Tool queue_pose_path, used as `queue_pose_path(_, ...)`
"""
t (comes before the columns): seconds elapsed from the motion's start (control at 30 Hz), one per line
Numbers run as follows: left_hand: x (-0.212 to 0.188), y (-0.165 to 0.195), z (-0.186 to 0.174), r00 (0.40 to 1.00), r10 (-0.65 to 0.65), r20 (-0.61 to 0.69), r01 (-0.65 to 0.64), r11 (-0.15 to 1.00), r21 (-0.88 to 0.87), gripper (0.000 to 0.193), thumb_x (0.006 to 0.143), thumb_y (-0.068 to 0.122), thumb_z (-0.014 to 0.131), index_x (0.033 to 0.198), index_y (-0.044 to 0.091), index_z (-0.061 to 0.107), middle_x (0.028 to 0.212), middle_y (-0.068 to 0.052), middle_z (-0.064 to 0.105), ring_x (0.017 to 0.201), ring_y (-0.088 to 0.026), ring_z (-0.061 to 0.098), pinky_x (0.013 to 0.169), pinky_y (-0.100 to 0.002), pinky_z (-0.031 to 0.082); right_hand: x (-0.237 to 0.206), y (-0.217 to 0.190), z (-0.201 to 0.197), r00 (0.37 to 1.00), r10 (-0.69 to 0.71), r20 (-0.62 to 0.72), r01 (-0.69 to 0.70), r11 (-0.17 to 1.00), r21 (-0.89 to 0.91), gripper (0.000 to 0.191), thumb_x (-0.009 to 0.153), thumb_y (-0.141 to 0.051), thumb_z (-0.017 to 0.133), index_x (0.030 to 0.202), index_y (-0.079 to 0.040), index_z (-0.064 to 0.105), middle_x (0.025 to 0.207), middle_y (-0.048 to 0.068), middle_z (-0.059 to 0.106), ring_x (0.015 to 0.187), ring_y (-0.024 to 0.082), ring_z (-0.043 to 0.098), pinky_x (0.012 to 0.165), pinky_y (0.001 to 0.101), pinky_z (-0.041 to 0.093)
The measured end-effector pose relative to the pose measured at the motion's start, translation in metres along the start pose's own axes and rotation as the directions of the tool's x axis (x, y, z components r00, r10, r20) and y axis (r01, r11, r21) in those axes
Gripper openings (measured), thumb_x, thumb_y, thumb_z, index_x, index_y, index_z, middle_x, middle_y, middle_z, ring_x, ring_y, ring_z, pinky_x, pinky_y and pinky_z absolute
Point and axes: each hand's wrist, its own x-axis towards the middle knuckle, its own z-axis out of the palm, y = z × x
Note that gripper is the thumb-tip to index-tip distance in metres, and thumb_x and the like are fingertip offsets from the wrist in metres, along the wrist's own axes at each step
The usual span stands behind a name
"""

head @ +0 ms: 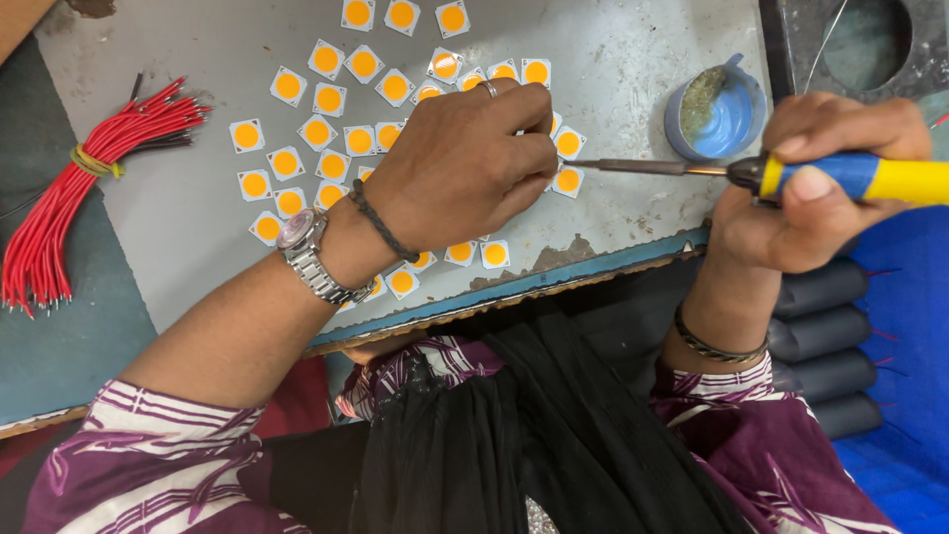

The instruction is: The person solders red and black wires onto small square LED chips at a workbench. They hold a wire end against an LED chip with one hand, apply a soldering iron with the other to attach it, and set the finished chip back on the mat, working through the chips one at a time.

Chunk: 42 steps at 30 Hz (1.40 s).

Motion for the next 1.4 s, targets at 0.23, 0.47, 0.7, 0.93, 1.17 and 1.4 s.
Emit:
queue_pose_path(0.23,-0.007,-0.006,-0.009,1.000,-0.004,-0.029,0.002,0.998,-0.061,0.011,0.095,0.015,0.082,0.093,0.008,0.074,0.084,-0.003,0.067,0.077,-0.024,0.067,0.066,-0.037,0.050,0.003,0.005,-0.008,0.996,-0.049,-0.074,0.050,0.999,0.015,0.020,0.085,-0.013,0.056,0.090,0.004,0.046,0.072,0.013,0.043,0.046,0.018,0.032,0.046,0.0306,0.025)
queue_pose_path(0.47,-0.004,0.000,-0.011,0.998,-0.062,-0.025,0.055,0.973,-0.226,0.005,0.098,0.007,0.077,0.101,0.003,0.075,0.089,-0.006,0.070,0.074,-0.021,0.068,0.065,-0.032,0.053,0.001,0.006,-0.009,0.991,-0.041,-0.130,0.047,0.998,0.050,0.021,0.085,-0.012,0.056,0.090,0.006,0.046,0.073,0.018,0.044,0.048,0.020,0.033,0.047,0.0319,0.025)
queue_pose_path(0.7,0.014,0.007,-0.028,0.999,-0.033,0.041,0.033,0.999,-0.006,0.009,0.097,0.011,0.077,0.094,0.004,0.072,0.088,-0.006,0.067,0.076,-0.024,0.066,0.066,-0.037,0.051,0.005,0.004,-0.003,0.988,-0.061,-0.143,0.071,0.995,0.064,0.023,0.083,-0.012,0.056,0.089,0.006,0.042,0.075,0.017,0.042,0.049,0.021,0.031,0.047,0.0325,0.024)
queue_pose_path(0.93,-0.005,0.052,-0.018,0.983,-0.162,-0.082,0.169,0.982,0.083,0.009,0.093,0.008,0.074,0.085,0.007,0.070,0.117,-0.001,0.063,0.088,-0.020,0.065,0.072,-0.036,0.050,-0.006,0.007,-0.007,0.983,-0.027,-0.179,0.046,0.994,0.102,0.022,0.085,-0.012,0.054,0.088,0.005,0.041,0.078,0.017,0.042,0.057,0.023,0.034,0.057,0.0358,0.029)
queue_pose_path(1.17,-0.013,0.053,0.019,0.973,-0.123,-0.195,0.147,0.982,0.115,0.007,0.085,0.004,0.071,0.084,0.006,0.064,0.126,-0.004,0.056,0.102,-0.021,0.058,0.083,-0.040,0.045,-0.013,0.020,-0.027,0.990,0.019,-0.141,0.008,0.981,0.192,0.025,0.083,-0.018,0.051,0.087,0.003,0.040,0.086,0.019,0.035,0.073,0.024,0.036,0.067,0.0383,0.028)
queue_pose_path(1.4,-0.023,0.047,0.025,0.971,-0.104,-0.215,0.132,0.984,0.120,0.015,0.086,0.006,0.073,0.079,0.008,0.059,0.128,-0.003,0.056,0.119,-0.025,0.052,0.093,-0.044,0.037,-0.024,0.019,-0.041,0.994,0.098,-0.040,-0.085,0.964,0.253,0.024,0.082,-0.021,0.049,0.088,0.000,0.040,0.076,0.012,0.034,0.073,0.022,0.033,0.070,0.0392,0.025)
